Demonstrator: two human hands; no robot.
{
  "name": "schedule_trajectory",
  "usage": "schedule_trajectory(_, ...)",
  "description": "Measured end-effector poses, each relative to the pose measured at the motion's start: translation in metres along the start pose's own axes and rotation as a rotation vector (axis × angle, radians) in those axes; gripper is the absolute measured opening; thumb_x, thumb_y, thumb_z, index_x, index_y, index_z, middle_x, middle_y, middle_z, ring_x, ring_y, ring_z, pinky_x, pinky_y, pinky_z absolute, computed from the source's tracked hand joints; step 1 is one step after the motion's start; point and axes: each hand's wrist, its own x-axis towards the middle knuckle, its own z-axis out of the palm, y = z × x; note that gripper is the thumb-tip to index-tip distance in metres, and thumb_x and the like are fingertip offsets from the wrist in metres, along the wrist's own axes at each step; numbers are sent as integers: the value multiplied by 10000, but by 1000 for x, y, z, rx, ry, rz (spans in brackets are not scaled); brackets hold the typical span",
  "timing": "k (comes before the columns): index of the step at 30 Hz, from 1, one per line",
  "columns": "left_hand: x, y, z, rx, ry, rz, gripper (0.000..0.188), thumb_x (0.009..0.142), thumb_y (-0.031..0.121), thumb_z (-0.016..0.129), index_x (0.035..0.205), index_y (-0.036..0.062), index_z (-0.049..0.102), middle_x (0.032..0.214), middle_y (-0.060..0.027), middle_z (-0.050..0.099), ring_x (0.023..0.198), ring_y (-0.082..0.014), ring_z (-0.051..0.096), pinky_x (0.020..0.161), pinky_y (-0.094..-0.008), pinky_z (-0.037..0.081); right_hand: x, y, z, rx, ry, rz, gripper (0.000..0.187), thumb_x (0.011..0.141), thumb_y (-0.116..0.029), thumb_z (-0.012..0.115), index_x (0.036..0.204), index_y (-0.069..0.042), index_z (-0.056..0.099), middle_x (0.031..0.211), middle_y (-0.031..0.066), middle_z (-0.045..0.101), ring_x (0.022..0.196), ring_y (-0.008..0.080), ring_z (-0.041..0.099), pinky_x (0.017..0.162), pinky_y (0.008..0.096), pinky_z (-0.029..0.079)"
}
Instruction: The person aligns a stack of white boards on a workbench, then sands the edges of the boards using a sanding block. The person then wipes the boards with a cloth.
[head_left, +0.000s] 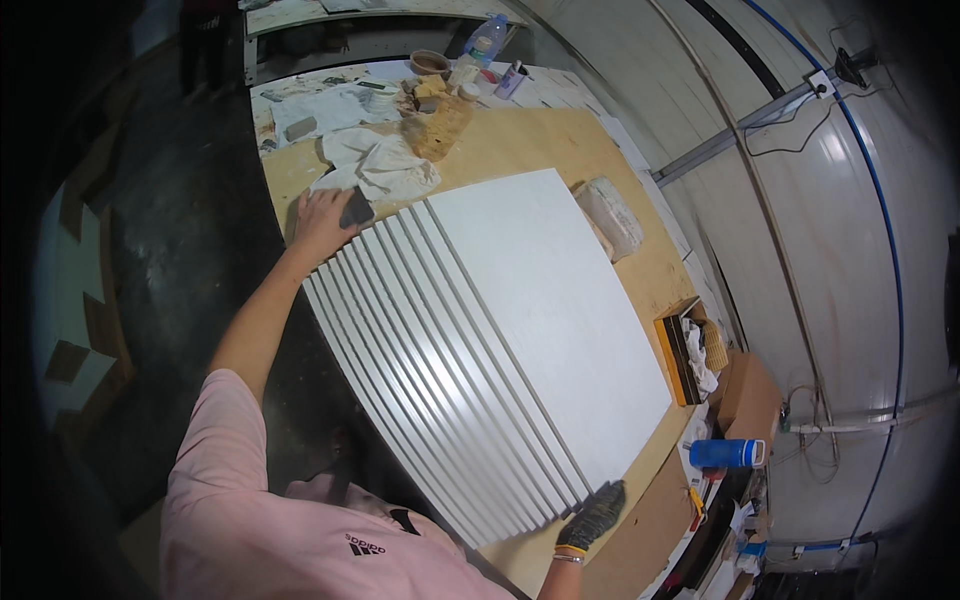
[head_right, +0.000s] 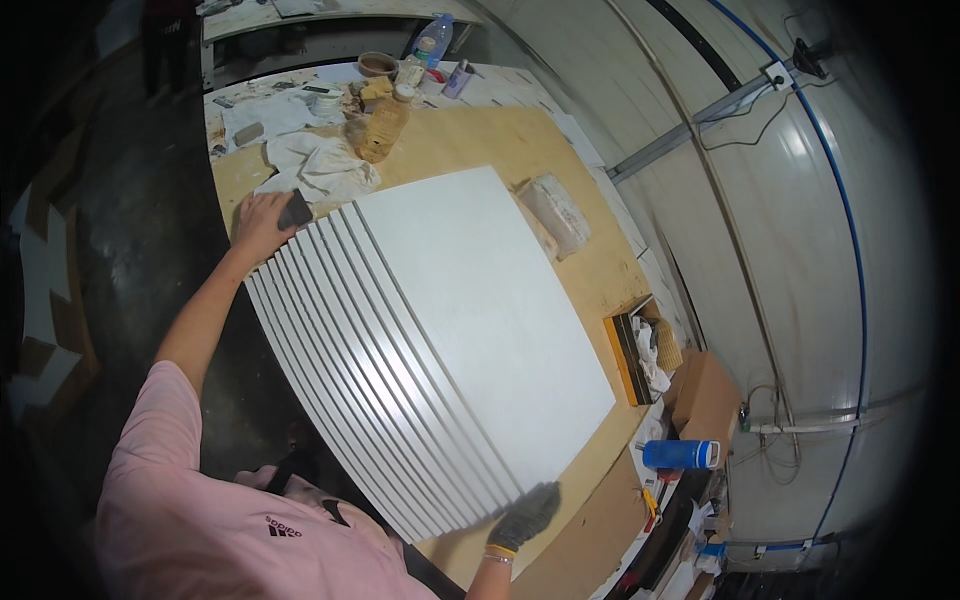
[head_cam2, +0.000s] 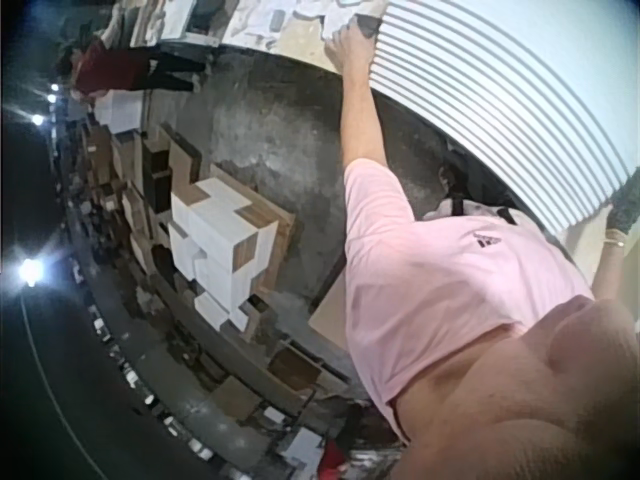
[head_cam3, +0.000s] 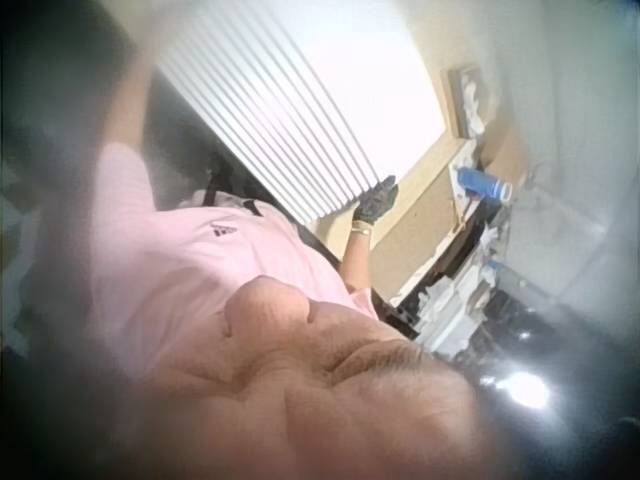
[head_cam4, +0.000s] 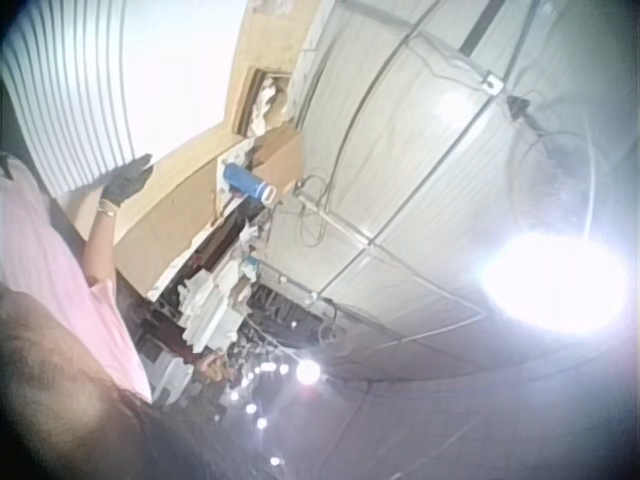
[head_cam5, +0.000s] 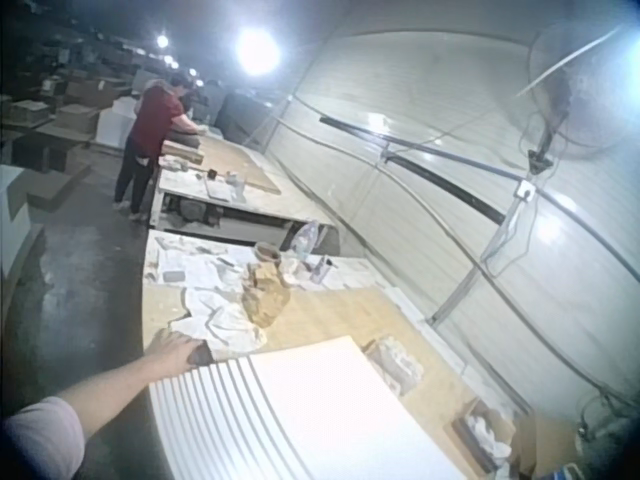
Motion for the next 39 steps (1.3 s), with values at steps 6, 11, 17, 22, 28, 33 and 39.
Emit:
schedule_trajectory(6,-41,67,-49,-456,232,126,608,779,215,753,1368,171,608,1270,-165,602,1182,-344,573,988,-479,466,44,-75,69,-822,-238,-593,350,1035,-227,545,1265,33,596,1359,180,546,1279,283,531,1060,401,466)
schedule_trajectory(11,-134,148,-41,-286,67,514,665,746,269,780,1387,232,610,1258,-170,584,1152,-328,580,995,-477,440,61,-76,149,-1006,-503,-711,312,992,-150,611,1245,29,636,1312,207,597,1282,344,525,1102,423,415)
schedule_trajectory(17,-34,51,-37,-19,385,-44,549,781,245,769,1319,215,666,1122,-133,638,1039,-341,592,916,-473,419,54,-75,163,-1115,-563,-843,447,954,-270,639,1257,58,617,1326,254,580,1292,384,488,1100,481,403)
schedule_trajectory(22,-94,105,-19,-123,327,98,625,766,225,780,1369,169,625,1217,-195,598,1118,-369,555,980,-481,388,61,-73,157,-1159,-570,-880,439,948,-262,632,1245,60,621,1304,260,586,1280,389,492,1093,488,403)
schedule_trajectory(28,-273,251,-44,-425,-56,405,621,668,296,806,1272,216,688,1225,-153,602,1107,-298,576,927,-500,397,67,-69,158,-1165,-570,-916,406,929,-247,637,1184,69,634,1253,265,607,1248,402,509,1076,494,411)
schedule_trajectory(33,-226,235,-51,-276,119,298,629,694,199,798,1304,167,647,1216,-141,602,1083,-315,573,927,-474,416,76,-63,154,-1192,-560,-928,420,931,-285,613,1166,62,622,1238,272,611,1236,411,515,1067,491,418)
schedule_trajectory(39,-322,306,-29,-324,20,264,538,727,237,774,1256,227,678,1203,-110,586,1094,-283,548,914,-459,393,69,-71,162,-1151,-587,-931,418,916,-293,618,1143,58,639,1209,268,630,1194,408,551,1053,483,435)
